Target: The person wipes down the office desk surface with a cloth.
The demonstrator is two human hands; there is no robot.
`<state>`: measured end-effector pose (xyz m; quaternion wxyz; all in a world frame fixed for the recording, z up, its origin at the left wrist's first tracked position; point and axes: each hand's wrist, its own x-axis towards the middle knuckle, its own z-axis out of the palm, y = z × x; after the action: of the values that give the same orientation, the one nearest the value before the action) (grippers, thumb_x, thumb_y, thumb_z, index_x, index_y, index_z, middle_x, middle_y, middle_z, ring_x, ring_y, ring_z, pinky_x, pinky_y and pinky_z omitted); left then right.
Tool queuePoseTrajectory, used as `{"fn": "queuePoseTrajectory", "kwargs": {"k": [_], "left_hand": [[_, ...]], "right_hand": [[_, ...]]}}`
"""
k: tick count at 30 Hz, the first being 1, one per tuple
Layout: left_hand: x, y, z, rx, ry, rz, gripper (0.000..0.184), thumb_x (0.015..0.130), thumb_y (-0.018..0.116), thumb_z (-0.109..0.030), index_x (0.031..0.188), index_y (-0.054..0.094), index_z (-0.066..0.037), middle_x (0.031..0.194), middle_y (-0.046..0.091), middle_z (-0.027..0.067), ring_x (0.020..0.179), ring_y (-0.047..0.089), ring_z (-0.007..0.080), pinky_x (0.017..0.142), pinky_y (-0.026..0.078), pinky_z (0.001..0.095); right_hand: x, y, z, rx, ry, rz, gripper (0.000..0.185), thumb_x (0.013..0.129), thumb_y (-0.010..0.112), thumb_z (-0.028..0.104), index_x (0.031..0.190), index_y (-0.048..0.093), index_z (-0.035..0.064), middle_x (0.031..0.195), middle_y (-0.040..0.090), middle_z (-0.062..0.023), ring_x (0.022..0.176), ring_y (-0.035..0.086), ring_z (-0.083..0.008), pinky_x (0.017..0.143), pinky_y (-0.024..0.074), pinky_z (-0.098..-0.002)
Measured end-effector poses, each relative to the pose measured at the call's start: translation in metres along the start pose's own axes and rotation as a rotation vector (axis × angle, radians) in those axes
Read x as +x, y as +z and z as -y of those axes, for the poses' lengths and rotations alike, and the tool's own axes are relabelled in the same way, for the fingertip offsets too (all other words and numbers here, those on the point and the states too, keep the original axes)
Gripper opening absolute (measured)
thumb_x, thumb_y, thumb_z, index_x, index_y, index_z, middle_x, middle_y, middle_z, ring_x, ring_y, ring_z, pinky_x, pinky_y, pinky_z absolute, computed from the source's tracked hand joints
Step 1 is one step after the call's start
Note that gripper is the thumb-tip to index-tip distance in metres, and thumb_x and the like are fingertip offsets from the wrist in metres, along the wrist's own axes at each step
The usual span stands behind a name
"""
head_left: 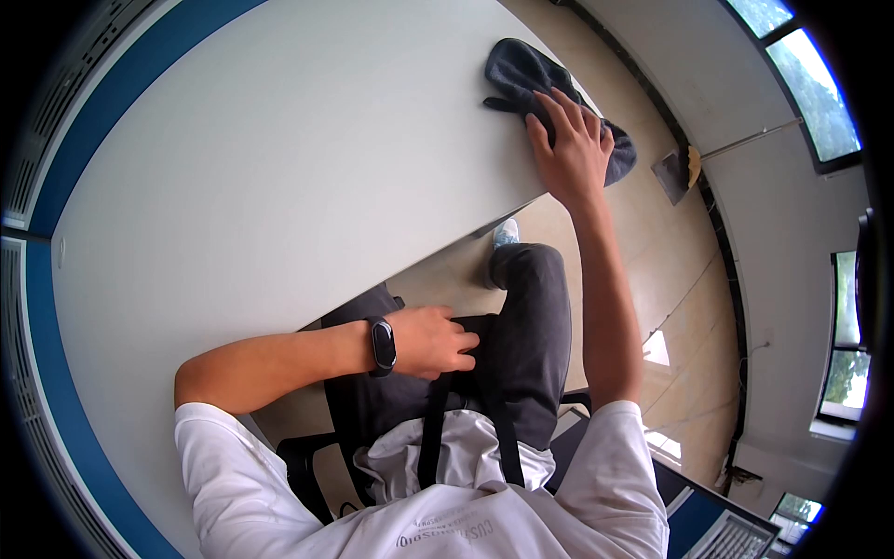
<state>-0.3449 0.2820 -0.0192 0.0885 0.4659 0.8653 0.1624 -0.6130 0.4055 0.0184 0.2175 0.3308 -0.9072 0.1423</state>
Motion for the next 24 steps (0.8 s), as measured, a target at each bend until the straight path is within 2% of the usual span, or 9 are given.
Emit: {"fn": "queuePoseTrajectory", "kwargs": {"k": [1, 8, 10, 13, 24], "left_hand": [[0.0, -0.001, -0.001, 0.014, -0.006, 0.037, 0.042, 0.074, 0.083, -0.03, 0.106, 0.06, -0.017, 0.105, 0.059, 0.0023, 0.096, 0.065, 0.0192, 0.085, 0.049, 0.0355], [0.002, -0.008, -0.001, -0.005, 0.01, 0.038, 0.037, 0.076, 0.082, -0.03, 0.103, 0.06, -0.016, 0.104, 0.06, 0.0025, 0.097, 0.065, 0.0193, 0.084, 0.05, 0.0359], [0.001, -0.005, -0.001, 0.008, 0.015, -0.001, 0.032, 0.075, 0.079, -0.028, 0.101, 0.065, -0.016, 0.102, 0.062, 0.0019, 0.095, 0.068, 0.0182, 0.082, 0.052, 0.0358], [0.0, -0.003, -0.002, 0.009, 0.026, 0.002, 0.036, 0.076, 0.081, -0.03, 0.102, 0.06, -0.016, 0.103, 0.06, 0.0021, 0.096, 0.065, 0.0192, 0.084, 0.05, 0.036], [0.003, -0.001, -0.002, 0.076, 0.027, 0.058, 0.037, 0.076, 0.08, -0.033, 0.101, 0.058, -0.017, 0.103, 0.059, 0.0007, 0.097, 0.065, 0.0172, 0.084, 0.049, 0.0351]], "right_hand": [[-0.001, -0.001, 0.002, 0.0, 0.0, 0.0, 0.048, 0.098, 0.054, 0.05, 0.139, 0.062, 0.0253, 0.15, 0.053, -0.0008, 0.141, 0.043, -0.0314, 0.117, 0.0233, -0.0619], [-0.014, -0.016, 0.029, 0.002, -0.044, 0.001, 0.047, 0.097, 0.058, 0.047, 0.138, 0.062, 0.0242, 0.149, 0.054, -0.001, 0.136, 0.045, -0.0301, 0.116, 0.0232, -0.0602], [-0.021, -0.018, 0.036, 0.018, -0.071, 0.001, 0.047, 0.096, 0.06, 0.046, 0.137, 0.063, 0.0232, 0.148, 0.055, -0.0018, 0.136, 0.045, -0.0303, 0.115, 0.0239, -0.0602], [-0.033, -0.022, 0.05, 0.047, -0.125, 0.0, 0.046, 0.095, 0.063, 0.042, 0.136, 0.063, 0.0225, 0.148, 0.055, -0.0032, 0.135, 0.046, -0.033, 0.114, 0.0243, -0.0608], [-0.045, -0.028, 0.075, 0.097, -0.191, -0.004, 0.046, 0.092, 0.067, 0.039, 0.133, 0.064, 0.0203, 0.145, 0.055, -0.0056, 0.132, 0.047, -0.0359, 0.111, 0.0272, -0.0624]]}}
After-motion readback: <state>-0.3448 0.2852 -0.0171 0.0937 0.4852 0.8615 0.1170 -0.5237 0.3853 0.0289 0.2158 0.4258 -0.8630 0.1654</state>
